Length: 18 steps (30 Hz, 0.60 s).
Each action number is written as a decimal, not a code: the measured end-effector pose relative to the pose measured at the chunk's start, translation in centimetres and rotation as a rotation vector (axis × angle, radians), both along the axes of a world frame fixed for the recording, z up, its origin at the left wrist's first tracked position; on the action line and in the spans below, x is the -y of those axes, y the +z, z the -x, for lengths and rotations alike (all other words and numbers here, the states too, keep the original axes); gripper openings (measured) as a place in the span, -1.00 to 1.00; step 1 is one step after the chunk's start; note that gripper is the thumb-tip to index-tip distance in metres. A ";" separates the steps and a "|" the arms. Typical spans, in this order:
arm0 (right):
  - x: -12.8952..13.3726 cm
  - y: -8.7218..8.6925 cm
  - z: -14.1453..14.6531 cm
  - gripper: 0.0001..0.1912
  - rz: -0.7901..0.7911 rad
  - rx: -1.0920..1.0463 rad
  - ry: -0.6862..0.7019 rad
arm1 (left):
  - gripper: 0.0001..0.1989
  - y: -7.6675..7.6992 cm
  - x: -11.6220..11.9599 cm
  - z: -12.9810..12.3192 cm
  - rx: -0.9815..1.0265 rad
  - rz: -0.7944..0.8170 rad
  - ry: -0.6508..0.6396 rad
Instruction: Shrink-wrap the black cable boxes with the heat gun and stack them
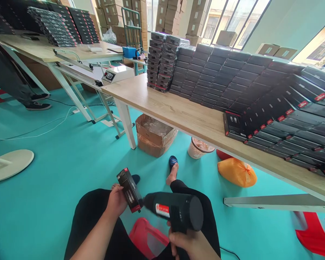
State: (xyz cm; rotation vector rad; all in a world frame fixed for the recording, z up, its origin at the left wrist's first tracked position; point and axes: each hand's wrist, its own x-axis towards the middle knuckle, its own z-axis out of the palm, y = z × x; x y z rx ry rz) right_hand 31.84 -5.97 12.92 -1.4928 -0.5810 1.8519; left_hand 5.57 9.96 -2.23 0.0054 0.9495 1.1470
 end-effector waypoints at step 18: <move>-10.2 4.0 1.4 -0.78 -0.128 0.071 0.210 | -0.89 -0.5 1.0 -0.5 -0.151 -0.027 -0.241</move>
